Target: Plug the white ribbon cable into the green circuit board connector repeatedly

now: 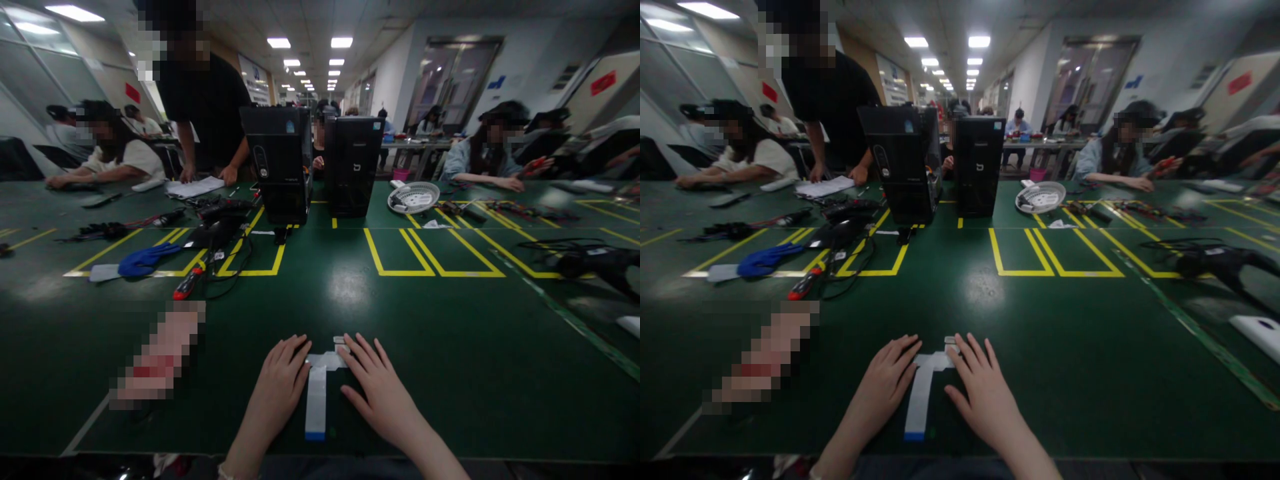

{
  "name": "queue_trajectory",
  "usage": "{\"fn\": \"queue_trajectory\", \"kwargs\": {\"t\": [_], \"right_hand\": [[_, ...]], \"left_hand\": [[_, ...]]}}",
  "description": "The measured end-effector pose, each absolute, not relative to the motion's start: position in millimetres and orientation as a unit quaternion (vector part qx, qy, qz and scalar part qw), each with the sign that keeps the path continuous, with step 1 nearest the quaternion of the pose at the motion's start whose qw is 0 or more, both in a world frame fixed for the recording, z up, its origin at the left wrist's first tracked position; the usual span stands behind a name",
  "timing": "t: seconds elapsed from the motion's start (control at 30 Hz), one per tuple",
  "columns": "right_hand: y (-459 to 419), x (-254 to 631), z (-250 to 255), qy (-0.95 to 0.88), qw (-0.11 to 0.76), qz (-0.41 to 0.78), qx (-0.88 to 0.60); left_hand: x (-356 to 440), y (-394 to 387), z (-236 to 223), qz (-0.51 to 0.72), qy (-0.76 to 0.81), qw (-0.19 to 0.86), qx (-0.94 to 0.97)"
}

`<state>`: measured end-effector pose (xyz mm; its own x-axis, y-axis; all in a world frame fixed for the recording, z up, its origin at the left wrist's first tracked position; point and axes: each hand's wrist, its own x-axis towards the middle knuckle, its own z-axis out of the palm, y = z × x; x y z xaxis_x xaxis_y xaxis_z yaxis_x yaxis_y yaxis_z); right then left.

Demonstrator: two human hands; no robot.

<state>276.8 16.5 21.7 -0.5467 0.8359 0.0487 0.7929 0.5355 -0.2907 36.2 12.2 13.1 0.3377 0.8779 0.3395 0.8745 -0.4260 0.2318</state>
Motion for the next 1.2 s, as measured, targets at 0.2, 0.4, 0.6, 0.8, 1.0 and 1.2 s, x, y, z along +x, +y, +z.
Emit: {"fn": "queue_trajectory", "kwargs": {"t": [0.2, 0.4, 0.6, 0.8, 1.0, 1.2], "right_hand": [[15, 277, 24, -0.869, 0.106, 0.128, -0.466], [24, 319, 39, -0.847, 0.137, 0.208, -0.47], [88, 467, 42, -0.723, 0.158, 0.097, -0.665], [106, 577, 41, -0.472, 0.154, -0.034, -0.867], [94, 598, 30, -0.35, 0.131, -0.007, -0.927], [97, 606, 29, -0.353, 0.107, 0.015, -0.929]], "left_hand": [[45, 7, 25, 0.207, 0.456, 0.057, 0.864], [47, 7, 28, 0.207, 0.456, 0.099, 0.86], [47, 7, 29, 0.219, 0.463, 0.104, 0.853], [47, 7, 31, 0.208, 0.471, 0.117, 0.849], [47, 7, 30, 0.211, 0.471, 0.119, 0.848], [47, 8, 29, 0.222, 0.462, 0.106, 0.852]]}}
